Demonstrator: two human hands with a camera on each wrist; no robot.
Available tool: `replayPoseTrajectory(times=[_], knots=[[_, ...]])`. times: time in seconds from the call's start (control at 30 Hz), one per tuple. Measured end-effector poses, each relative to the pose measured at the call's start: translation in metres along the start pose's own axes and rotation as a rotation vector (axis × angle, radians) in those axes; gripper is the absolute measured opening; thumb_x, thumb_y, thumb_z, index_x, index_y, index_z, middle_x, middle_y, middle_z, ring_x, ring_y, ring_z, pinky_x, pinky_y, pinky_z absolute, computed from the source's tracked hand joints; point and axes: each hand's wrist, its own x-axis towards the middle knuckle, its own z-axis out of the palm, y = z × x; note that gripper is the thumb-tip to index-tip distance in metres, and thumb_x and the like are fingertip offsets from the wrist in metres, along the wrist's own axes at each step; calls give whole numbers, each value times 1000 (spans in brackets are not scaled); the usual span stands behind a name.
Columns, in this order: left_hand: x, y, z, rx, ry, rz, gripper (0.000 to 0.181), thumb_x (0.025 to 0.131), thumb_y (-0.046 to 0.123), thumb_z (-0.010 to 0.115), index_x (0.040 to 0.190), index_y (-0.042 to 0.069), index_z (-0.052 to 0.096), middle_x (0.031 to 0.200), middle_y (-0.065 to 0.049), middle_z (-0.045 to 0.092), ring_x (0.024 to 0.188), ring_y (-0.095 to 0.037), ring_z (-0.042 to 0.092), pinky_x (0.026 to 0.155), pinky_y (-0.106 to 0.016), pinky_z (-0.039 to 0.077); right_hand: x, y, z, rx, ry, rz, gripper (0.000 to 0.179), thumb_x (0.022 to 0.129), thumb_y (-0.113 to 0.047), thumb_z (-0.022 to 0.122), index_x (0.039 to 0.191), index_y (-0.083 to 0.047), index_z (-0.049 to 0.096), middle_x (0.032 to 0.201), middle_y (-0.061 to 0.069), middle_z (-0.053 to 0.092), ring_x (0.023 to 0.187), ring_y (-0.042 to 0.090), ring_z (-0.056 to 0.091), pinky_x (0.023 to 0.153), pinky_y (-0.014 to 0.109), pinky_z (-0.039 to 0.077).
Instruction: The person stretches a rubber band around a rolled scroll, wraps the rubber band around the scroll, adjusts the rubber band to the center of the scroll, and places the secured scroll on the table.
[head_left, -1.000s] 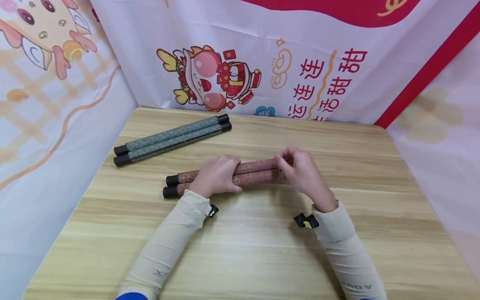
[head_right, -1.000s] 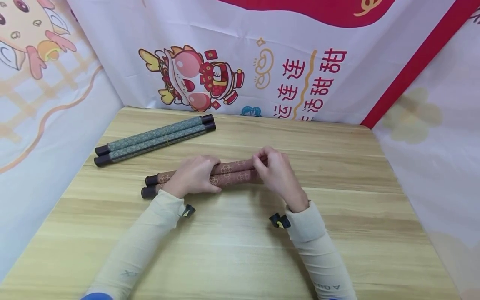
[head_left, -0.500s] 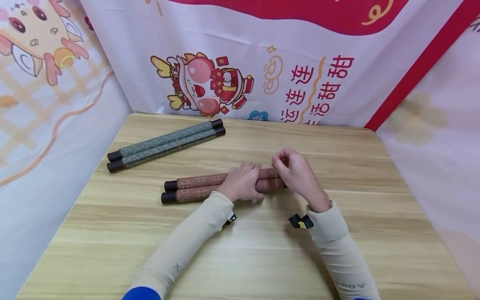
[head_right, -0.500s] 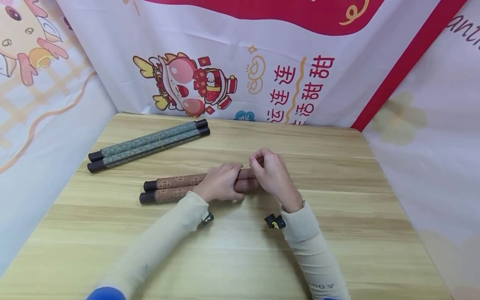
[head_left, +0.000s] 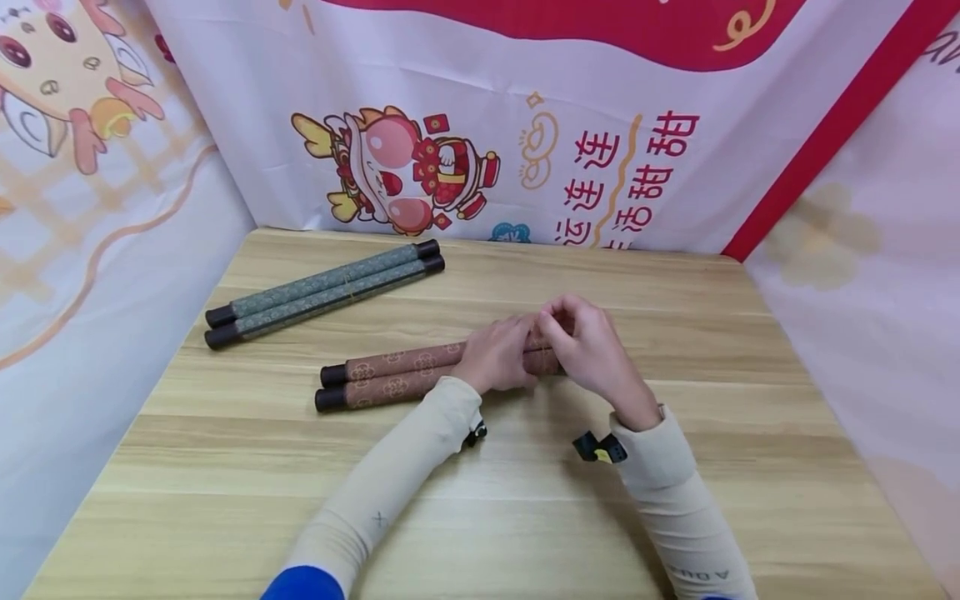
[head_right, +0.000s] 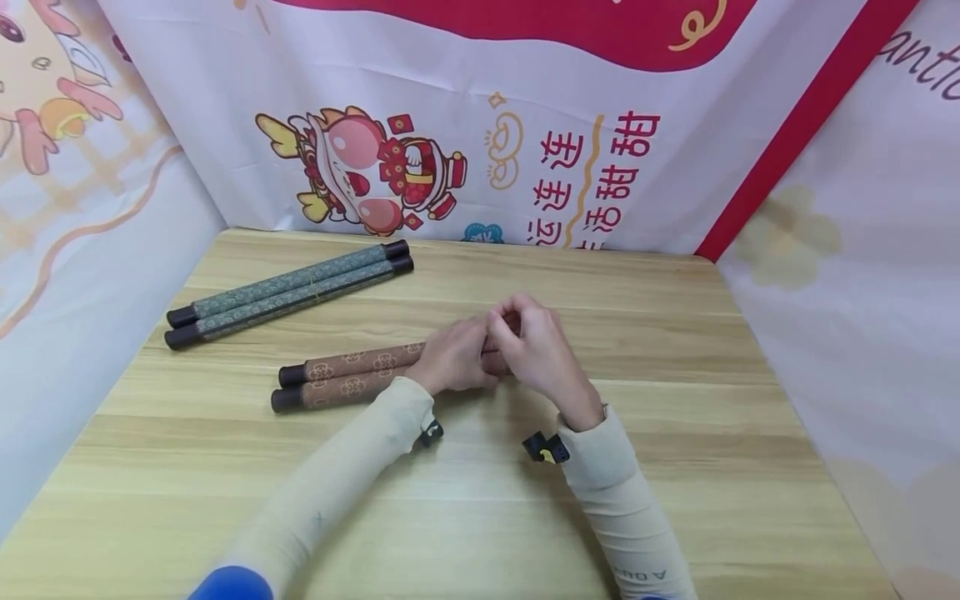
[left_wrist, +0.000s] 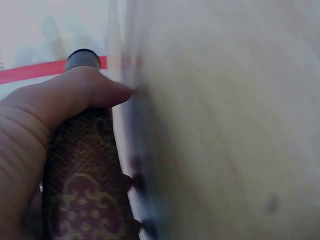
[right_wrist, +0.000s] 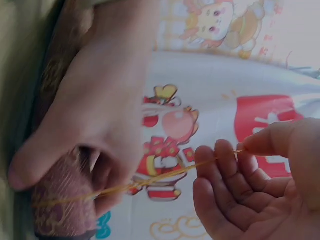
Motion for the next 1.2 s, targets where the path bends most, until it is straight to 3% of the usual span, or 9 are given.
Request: replayPoseTrajectory(times=[0.13, 0.27, 0.47, 0.57, 0.67, 0.8, 0.9, 1.03, 1.2], knots=[[8, -9, -2, -26, 22, -25, 74, 78, 39, 92, 143, 27, 60, 130, 2, 70, 111, -22, 68, 86, -51, 59, -7, -9, -1, 74, -8, -46, 18, 109, -23, 57, 105, -8, 66, 98, 11, 70, 83, 24, 63, 67, 28, 52], [15, -20, -15, -59, 39, -63, 51, 79, 38, 86, 125, 22, 69, 109, 1, 73, 92, -22, 66, 79, -47, 56, -10, -15, 2, 148, -5, -84, 15, 107, -17, 56, 99, -7, 63, 92, 14, 67, 77, 23, 59, 63, 26, 48], [15, -44, -57, -225, 87, -165, 64, 78, 39, 91, 135, 22, 69, 102, -1, 73, 90, -21, 67, 78, -40, 54, -9, -16, 10, 159, -50, -90, 18, 107, -21, 59, 93, -10, 59, 80, 11, 62, 68, 22, 56, 55, 26, 42], [9, -57, -83, -339, 112, -208, 72, 76, 42, 93, 140, 22, 67, 99, -4, 74, 85, -22, 67, 72, -36, 53, -6, -13, 15, 129, -79, -94, 19, 106, -24, 62, 92, -11, 59, 78, 5, 58, 67, 20, 54, 55, 26, 42], [-3, -68, -109, -450, 118, -208, 76, 76, 42, 93, 144, 21, 66, 103, -8, 73, 85, -23, 66, 69, -33, 53, 0, -3, 23, 100, -160, -84, 18, 106, -24, 63, 92, -12, 61, 78, 3, 59, 67, 19, 53, 57, 27, 43], [-26, -75, -137, -573, 57, -214, 81, 78, 38, 94, 150, 24, 60, 119, -11, 68, 98, -26, 61, 75, -34, 53, 9, 16, 36, 35, -357, -61, 15, 106, -24, 63, 94, -14, 64, 84, 0, 64, 74, 14, 56, 64, 26, 47], [-46, -72, -152, -611, 13, -225, 86, 78, 38, 95, 154, 27, 56, 127, -11, 65, 106, -27, 58, 80, -35, 53, 13, 27, 41, 13, -445, -68, 12, 104, -21, 65, 96, -14, 66, 89, 0, 67, 80, 14, 59, 71, 27, 51], [-60, -62, -159, -642, 50, -164, 84, 76, 35, 97, 151, 25, 59, 125, -12, 67, 105, -28, 60, 80, -36, 55, 14, 32, 45, 16, -477, -92, 8, 103, -17, 66, 96, -14, 69, 92, 0, 68, 84, 14, 61, 75, 28, 53], [-54, -53, -145, -625, 164, -98, 74, 74, 35, 98, 140, 21, 68, 111, -12, 73, 91, -25, 64, 72, -34, 55, 6, 22, 50, -53, -490, -162, 6, 103, -15, 65, 98, -14, 68, 92, -1, 68, 85, 11, 62, 80, 28, 56]])
